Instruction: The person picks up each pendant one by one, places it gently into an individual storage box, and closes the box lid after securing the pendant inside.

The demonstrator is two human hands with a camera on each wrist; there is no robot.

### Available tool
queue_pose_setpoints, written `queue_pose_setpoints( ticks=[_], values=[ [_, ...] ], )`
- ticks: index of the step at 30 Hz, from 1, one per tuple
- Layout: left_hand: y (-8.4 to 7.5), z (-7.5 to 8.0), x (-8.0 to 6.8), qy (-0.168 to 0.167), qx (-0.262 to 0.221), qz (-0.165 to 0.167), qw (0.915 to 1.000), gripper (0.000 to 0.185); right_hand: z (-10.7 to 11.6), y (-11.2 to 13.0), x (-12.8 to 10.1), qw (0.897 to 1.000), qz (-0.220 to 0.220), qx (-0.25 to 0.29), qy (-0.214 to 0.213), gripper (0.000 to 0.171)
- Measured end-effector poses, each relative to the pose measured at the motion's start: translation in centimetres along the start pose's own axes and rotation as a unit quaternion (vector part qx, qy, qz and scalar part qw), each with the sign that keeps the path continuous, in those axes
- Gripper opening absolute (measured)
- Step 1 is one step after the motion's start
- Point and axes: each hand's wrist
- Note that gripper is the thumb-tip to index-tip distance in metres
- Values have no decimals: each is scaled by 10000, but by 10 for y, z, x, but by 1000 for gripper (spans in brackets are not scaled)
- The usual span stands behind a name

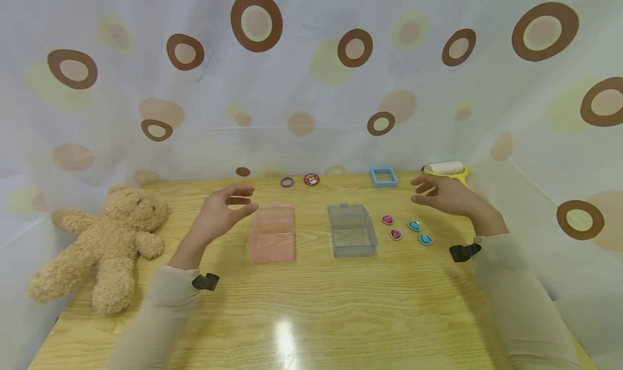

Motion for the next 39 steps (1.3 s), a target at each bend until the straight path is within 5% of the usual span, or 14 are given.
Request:
queue_pose_setpoints(
  ticks=[23,32,39],
  values=[
    [-21,-66,10,402,-854,-80,9955,41,-26,-31,3,9994,258,43,-245,45],
    [-22,-93,15,151,-1096,90,9938,38,-31,-37,1,9999,39,155,-47,45],
    [-30,-116,13,170,-841,32,9963,36,-36,-40,-1,9998,-74,173,11,44]
  ],
)
Point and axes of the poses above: each hand's wrist, its own x-axis towards the middle knuckle, its own z-axis out of the back of the hand, y = z × x, and after that the axes turned 1 degree about x, right-handed
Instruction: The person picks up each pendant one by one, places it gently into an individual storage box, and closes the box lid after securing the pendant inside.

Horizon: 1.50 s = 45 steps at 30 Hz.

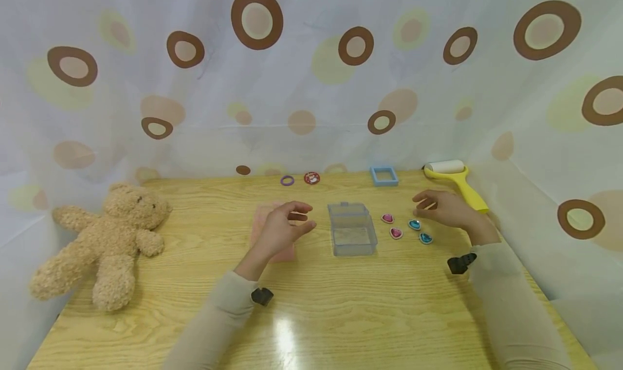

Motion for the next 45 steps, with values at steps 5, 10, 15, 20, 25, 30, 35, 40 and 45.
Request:
queue_pose_setpoints(
  ticks=[5,10,15,20,25,30,35,40,45],
  values=[
    [2,-13,1,132,61,40,9999,35,-4,-5,-2,9999,-105,70,101,45],
    [5,-25,2,256,9,60,9997,35,-8,-9,-3,9995,-146,189,221,44],
    [5,-33,4,245,56,-55,9997,35,-10,-11,-4,9990,-212,241,303,42],
    [4,-40,5,277,144,-206,9993,37,-13,-14,-5,9979,-309,353,444,42],
    [4,-45,4,358,231,-150,9990,38,-18,-18,-3,9975,-350,327,523,42],
    [4,-49,5,489,229,-20,9985,41,-21,-23,1,9970,-463,222,584,45],
    [6,-53,7,575,394,38,9976,43,-23,-27,2,9966,-534,202,596,45],
    [6,-56,8,576,589,-2,9966,44,-26,-28,4,9966,-536,123,607,41],
    [6,-59,9,586,722,-104,9956,43,-28,-26,6,9966,-534,-9,623,39]
  ],
)
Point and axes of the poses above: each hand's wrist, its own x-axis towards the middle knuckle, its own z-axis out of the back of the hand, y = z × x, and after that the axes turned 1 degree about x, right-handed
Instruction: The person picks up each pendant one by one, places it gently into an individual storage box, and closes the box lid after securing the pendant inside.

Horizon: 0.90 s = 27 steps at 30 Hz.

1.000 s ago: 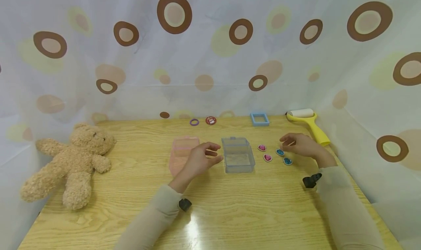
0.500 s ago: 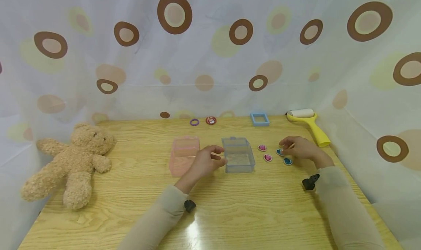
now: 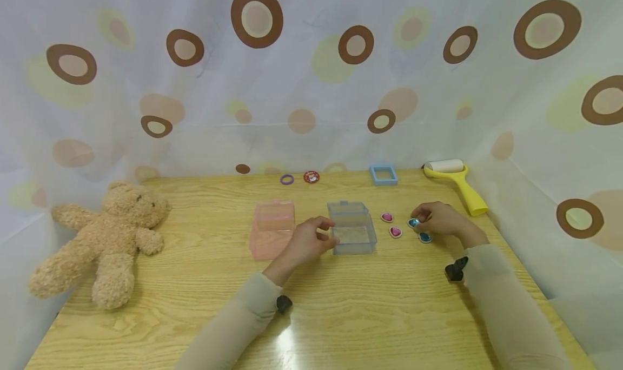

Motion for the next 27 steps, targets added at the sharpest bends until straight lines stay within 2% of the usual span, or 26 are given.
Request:
queue_pose_setpoints(
  ticks=[16,27],
  values=[
    [2,-4,1,-19,97,-89,9999,45,-1,6,-2,9999,12,-135,-55,35],
    [0,-3,-1,-11,129,-18,9999,46,0,7,-3,9999,23,-130,-103,34]
  ],
)
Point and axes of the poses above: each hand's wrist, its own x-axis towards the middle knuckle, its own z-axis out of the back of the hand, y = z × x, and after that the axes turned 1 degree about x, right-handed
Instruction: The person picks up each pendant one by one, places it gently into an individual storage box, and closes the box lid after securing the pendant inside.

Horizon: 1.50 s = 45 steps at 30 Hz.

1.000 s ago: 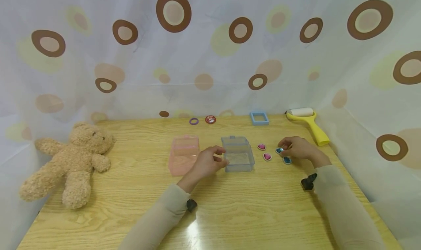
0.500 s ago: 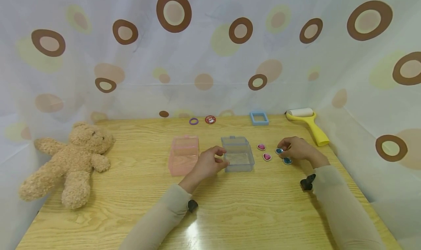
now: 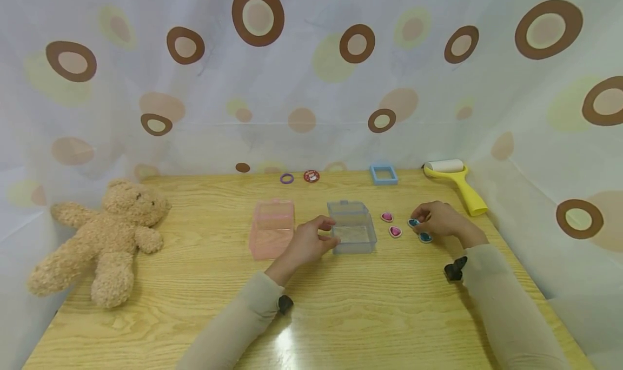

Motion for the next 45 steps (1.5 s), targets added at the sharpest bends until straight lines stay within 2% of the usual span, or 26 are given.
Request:
queue_pose_setpoints(
  ticks=[10,16,23,28,35,45],
  values=[
    [-2,0,-1,6,-41,136,9999,46,3,8,-5,9991,118,394,130,36],
    [-1,0,0,17,-98,170,9998,46,4,15,-5,9976,186,638,208,31],
    [-2,1,-1,49,-141,195,9997,47,3,22,-2,9965,398,729,50,29],
    [-2,0,0,58,-137,248,9996,47,1,35,-3,9951,601,778,-106,30],
    [-2,0,1,68,-103,244,9996,46,-1,54,-2,9938,872,586,-376,28],
    [1,-1,2,70,-49,320,9994,46,-11,82,6,9897,1110,894,-142,31]
  ],
)
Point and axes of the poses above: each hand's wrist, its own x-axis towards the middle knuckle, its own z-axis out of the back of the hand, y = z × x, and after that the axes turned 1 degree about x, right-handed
